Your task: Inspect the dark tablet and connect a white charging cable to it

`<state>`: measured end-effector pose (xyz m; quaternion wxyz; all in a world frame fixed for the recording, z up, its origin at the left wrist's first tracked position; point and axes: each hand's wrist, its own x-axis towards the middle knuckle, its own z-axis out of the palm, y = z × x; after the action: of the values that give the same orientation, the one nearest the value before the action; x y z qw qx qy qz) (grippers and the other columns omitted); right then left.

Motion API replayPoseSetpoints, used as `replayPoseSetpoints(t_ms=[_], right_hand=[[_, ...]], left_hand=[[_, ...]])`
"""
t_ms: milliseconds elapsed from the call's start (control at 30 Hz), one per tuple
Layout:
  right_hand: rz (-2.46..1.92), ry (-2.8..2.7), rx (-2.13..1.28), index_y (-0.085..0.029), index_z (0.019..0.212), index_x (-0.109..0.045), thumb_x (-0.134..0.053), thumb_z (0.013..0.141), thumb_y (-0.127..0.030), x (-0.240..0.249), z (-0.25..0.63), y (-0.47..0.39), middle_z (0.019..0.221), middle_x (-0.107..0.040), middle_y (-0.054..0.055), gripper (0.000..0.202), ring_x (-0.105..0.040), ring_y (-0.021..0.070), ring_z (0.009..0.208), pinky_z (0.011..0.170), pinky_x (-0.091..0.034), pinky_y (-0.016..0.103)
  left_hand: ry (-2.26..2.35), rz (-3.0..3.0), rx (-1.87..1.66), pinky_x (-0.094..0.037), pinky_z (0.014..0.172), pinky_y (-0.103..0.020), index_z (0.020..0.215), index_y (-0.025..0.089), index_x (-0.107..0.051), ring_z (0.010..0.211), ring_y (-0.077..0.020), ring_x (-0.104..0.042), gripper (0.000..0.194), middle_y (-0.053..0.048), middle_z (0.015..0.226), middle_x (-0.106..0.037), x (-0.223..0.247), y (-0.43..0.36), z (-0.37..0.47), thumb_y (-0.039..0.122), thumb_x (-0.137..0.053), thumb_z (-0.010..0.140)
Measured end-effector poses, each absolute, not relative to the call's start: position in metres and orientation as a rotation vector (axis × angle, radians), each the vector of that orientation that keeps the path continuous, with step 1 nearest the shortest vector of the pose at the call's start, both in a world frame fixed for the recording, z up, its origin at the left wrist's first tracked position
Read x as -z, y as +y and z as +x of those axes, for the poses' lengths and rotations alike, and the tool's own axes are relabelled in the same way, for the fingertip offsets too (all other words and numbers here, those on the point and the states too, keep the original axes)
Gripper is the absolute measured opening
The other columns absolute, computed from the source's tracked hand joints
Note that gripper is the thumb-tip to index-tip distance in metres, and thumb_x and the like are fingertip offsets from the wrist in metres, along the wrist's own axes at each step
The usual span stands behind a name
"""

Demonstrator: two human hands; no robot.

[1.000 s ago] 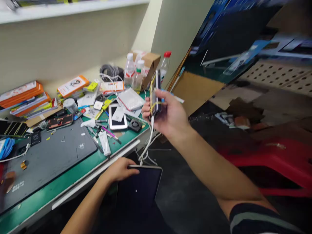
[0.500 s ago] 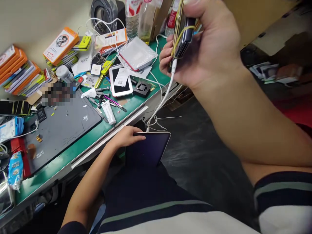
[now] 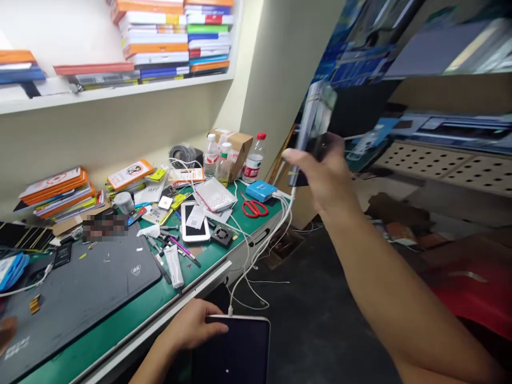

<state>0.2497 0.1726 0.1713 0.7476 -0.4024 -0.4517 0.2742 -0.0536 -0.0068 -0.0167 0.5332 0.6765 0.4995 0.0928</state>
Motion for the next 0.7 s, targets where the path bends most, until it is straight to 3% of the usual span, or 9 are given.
replayPoseSetpoints(t_ms=[67, 167, 233, 333, 433, 700], right_hand=[[-1.063, -1.138, -0.422, -0.027, 0.129, -0.055, -0.1, 0.057, -0.031, -0.173, 0.254, 0.169, 0.109, -0.067, 0.006, 0.085, -0.064, 0.0215, 0.086, 0.074, -0.051, 0.037], [-1.359, -1.478, -0.235, -0.019, 0.151, -0.04, -0.085, 0.076, -0.048, -0.156, 0.241, 0.157, 0.123, -0.068, 0.019, 0.092, -0.069, 0.0309, 0.089, 0.076, -0.055, 0.047], [-1.381, -1.55, -0.206, -0.02, 0.151, -0.041, -0.084, 0.074, -0.046, -0.135, 0.225, 0.152, 0.131, -0.069, 0.019, 0.091, -0.071, 0.0336, 0.091, 0.077, -0.058, 0.049], [-1.369, -1.631, -0.166, -0.023, 0.151, -0.041, -0.08, 0.075, -0.039, -0.101, 0.202, 0.152, 0.147, -0.063, 0.019, 0.086, -0.071, 0.0384, 0.113, 0.092, -0.059, 0.051], [-1.356, -1.655, -0.167, -0.021, 0.15, -0.039, -0.078, 0.078, -0.041, -0.076, 0.187, 0.155, 0.15, -0.061, 0.022, 0.084, -0.067, 0.0405, 0.126, 0.1, -0.058, 0.053], [-1.316, -1.654, -0.175, -0.022, 0.145, -0.035, -0.079, 0.081, -0.044, -0.067, 0.173, 0.158, 0.146, -0.062, 0.022, 0.081, -0.07, 0.0392, 0.123, 0.093, -0.061, 0.052]], left_hand=[[1.206, 1.623, -0.214, -0.041, 0.073, -0.028, 0.091, 0.017, -0.083, 0.082, -0.0213, -0.063, 0.028, -0.001, 0.082, -0.075, 0.019, -0.007, -0.056, 0.042, -0.076, 0.084], [1.214, 1.639, -0.191, -0.047, 0.082, -0.032, 0.095, 0.016, -0.082, 0.092, -0.0273, -0.067, 0.042, -0.006, 0.093, -0.078, 0.026, -0.004, -0.061, 0.055, -0.071, 0.086], [1.216, 1.642, -0.172, -0.05, 0.088, -0.034, 0.106, 0.016, -0.082, 0.102, -0.0318, -0.069, 0.06, -0.01, 0.105, -0.08, 0.031, 0.0, -0.063, 0.07, -0.068, 0.084], [1.205, 1.645, -0.149, -0.052, 0.093, -0.037, 0.11, 0.017, -0.081, 0.106, -0.0343, -0.068, 0.077, -0.012, 0.109, -0.079, 0.035, 0.003, -0.067, 0.086, -0.064, 0.08], [1.198, 1.628, -0.135, -0.052, 0.091, -0.036, 0.101, 0.018, -0.081, 0.101, -0.0326, -0.067, 0.08, -0.01, 0.1, -0.078, 0.032, 0.001, -0.069, 0.093, -0.063, 0.077], [1.212, 1.554, -0.147, -0.049, 0.081, -0.033, 0.094, 0.018, -0.081, 0.091, -0.0281, -0.063, 0.082, -0.007, 0.089, -0.072, 0.02, -0.004, -0.065, 0.096, -0.065, 0.072]])
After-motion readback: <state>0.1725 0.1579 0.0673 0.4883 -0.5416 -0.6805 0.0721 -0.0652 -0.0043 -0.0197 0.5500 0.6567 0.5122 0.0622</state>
